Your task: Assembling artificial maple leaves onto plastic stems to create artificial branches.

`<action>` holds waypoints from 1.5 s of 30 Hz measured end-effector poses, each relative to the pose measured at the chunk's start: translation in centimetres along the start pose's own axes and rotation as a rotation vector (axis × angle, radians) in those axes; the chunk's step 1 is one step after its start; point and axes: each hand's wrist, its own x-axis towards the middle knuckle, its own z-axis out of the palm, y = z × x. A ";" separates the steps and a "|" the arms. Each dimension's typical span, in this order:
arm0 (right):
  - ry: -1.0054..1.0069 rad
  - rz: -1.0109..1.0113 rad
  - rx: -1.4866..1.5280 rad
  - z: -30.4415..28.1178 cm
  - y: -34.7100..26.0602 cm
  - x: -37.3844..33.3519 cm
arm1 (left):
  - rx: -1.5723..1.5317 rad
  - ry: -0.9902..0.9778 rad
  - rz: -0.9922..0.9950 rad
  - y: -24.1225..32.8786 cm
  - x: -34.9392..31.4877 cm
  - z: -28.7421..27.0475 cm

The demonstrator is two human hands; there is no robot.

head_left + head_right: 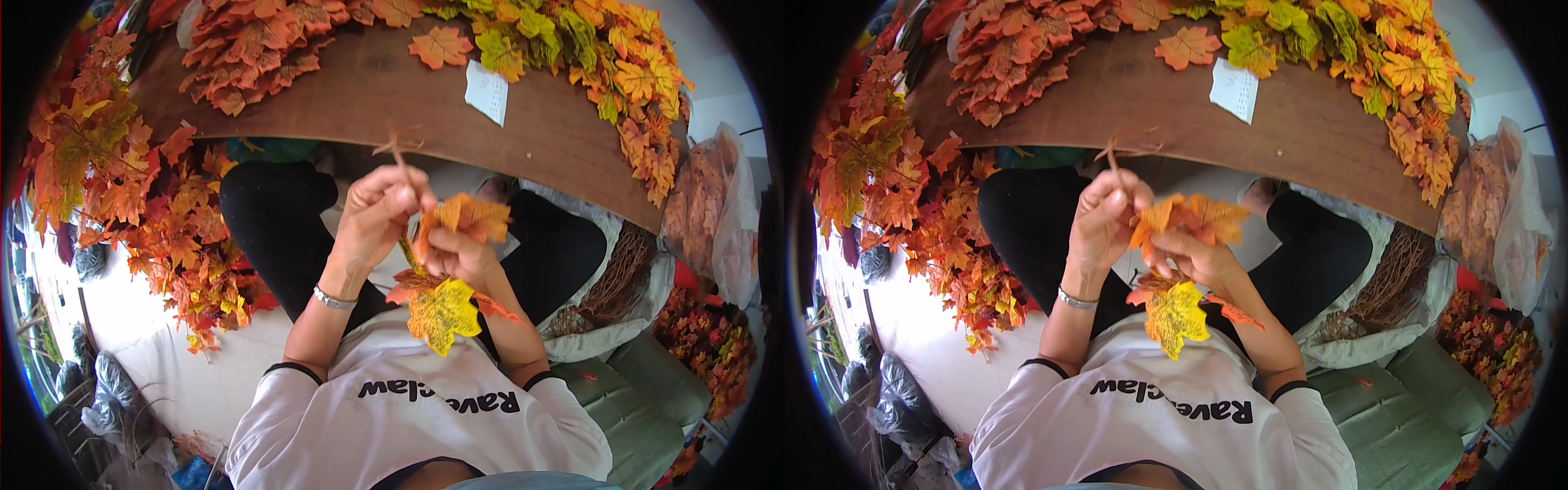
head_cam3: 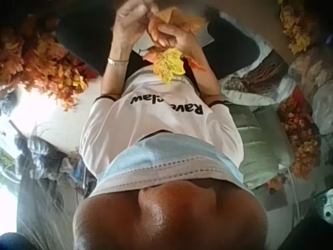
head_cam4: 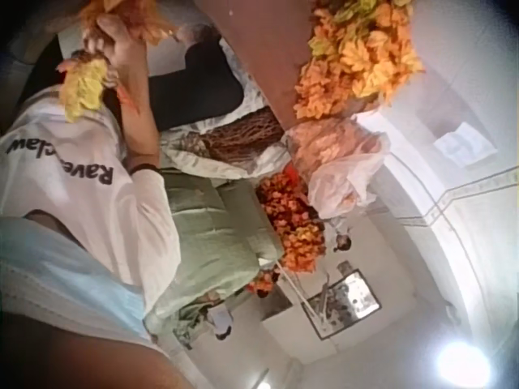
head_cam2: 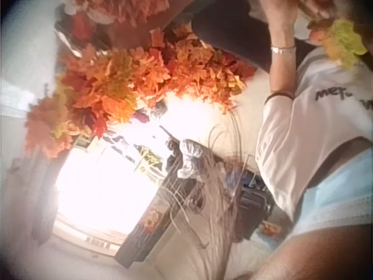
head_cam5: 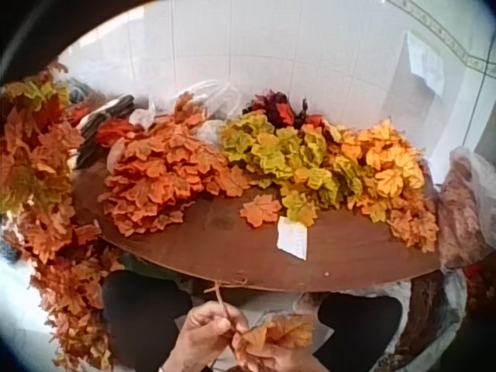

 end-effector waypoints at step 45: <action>0.430 -0.213 0.224 3.8 -2.5 1.9 | 0.510 0.150 0.082 -0.6 0.3 2.2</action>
